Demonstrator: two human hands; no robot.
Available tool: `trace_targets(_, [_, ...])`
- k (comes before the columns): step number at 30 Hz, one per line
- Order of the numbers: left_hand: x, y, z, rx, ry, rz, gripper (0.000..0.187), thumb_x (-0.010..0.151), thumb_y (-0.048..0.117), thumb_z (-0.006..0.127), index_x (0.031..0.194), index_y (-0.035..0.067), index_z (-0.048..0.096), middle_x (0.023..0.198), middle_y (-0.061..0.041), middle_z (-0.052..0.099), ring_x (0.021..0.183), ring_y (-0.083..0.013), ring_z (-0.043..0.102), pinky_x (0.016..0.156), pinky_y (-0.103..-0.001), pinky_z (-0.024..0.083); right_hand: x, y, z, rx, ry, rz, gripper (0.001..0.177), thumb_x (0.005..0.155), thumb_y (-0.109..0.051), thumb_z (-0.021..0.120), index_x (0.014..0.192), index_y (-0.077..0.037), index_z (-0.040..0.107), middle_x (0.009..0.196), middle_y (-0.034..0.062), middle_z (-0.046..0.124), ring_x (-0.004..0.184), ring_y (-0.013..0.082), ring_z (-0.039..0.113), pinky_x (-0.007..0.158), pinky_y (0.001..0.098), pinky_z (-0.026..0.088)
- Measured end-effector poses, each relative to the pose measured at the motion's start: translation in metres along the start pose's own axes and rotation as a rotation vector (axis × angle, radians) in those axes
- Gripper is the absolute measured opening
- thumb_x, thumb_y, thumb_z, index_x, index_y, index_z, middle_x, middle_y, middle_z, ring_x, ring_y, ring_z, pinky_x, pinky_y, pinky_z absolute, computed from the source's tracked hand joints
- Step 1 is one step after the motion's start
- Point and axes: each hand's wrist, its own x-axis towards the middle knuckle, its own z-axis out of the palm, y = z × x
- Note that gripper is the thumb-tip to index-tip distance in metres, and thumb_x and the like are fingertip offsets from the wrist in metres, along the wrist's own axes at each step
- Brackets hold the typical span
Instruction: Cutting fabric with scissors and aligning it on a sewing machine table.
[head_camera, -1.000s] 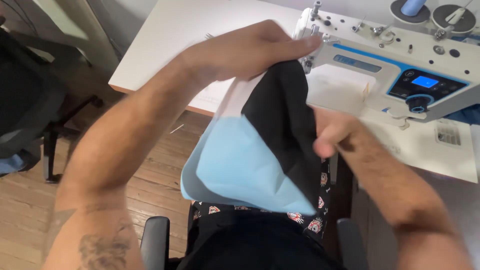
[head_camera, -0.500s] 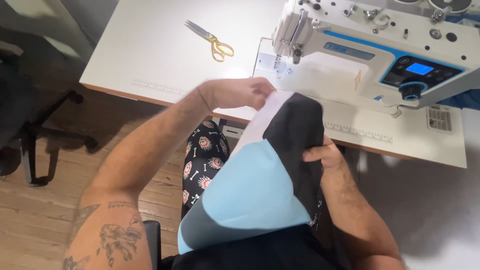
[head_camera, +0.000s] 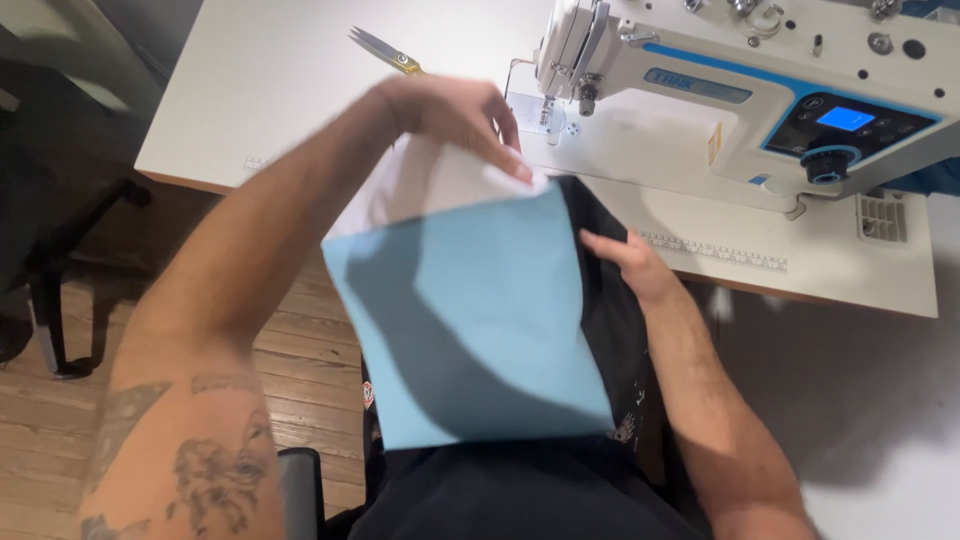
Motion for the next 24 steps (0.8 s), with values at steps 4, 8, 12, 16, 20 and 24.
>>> trace_targets(4, [0.036,-0.032,0.012,0.031,0.228,0.03,0.066,0.071,0.07,0.087,0.109,0.016,0.078,0.095,-0.008,0.075,0.094,-0.0244,0.074,0.089,-0.038,0.058,0.013,-0.024,0.001,-0.013,0.046,-0.007,0.031,0.094,-0.001,0.065,0.124,0.005,0.07,0.112,0.022,0.075,0.101,0.0314,0.074,0.092,0.0465,0.059])
trace_targets(8, [0.025,-0.038,0.072,0.331,0.954,0.328,0.057,0.091,0.052,0.078,0.124,0.007,0.066,0.114,-0.015,0.072,0.109,-0.0342,0.067,0.094,-0.047,0.05,0.024,-0.043,-0.017,-0.236,0.233,0.109,0.045,0.082,-0.002,0.072,0.127,-0.004,0.068,0.114,0.0135,0.074,0.103,0.028,0.073,0.095,0.0431,0.059])
trace_targets(12, [0.0,-0.034,0.159,0.469,1.032,0.864,0.051,0.098,0.007,0.066,0.147,0.005,0.053,0.135,-0.027,0.056,0.133,-0.0505,0.052,0.11,-0.059,0.047,0.045,-0.025,-0.079,-0.273,0.114,-0.014,0.037,0.081,0.004,0.08,0.117,0.0,0.074,0.105,0.0169,0.075,0.093,0.0296,0.075,0.085,0.0481,0.063])
trace_targets(16, [0.012,-0.08,0.191,0.71,0.834,0.569,0.053,0.109,0.031,0.047,0.161,0.024,0.039,0.166,-0.01,0.037,0.155,-0.0336,0.031,0.125,-0.05,0.024,0.054,-0.044,-0.074,-0.063,0.197,0.052,0.024,0.092,-0.012,0.077,0.114,-0.004,0.074,0.107,0.0159,0.076,0.096,0.0292,0.077,0.088,0.0494,0.064])
trace_targets(20, [0.01,-0.098,0.171,0.803,0.79,0.688,0.045,0.106,0.029,0.054,0.15,0.021,0.054,0.161,-0.007,0.047,0.151,-0.03,0.039,0.125,-0.045,0.028,0.06,-0.039,-0.098,-0.132,0.219,0.028,0.003,0.092,-0.007,0.079,0.094,-0.009,0.077,0.09,0.0059,0.077,0.086,0.0196,0.078,0.078,0.0341,0.065])
trace_targets(24, [0.008,-0.12,0.138,0.717,0.731,0.776,0.043,0.103,0.022,0.053,0.144,0.02,0.062,0.152,-0.007,0.058,0.141,-0.029,0.053,0.119,-0.044,0.039,0.062,-0.038,-0.112,-0.243,0.198,0.007,0.009,0.088,-0.003,0.08,0.087,-0.01,0.076,0.081,0.0015,0.075,0.079,0.0163,0.078,0.074,0.029,0.064])
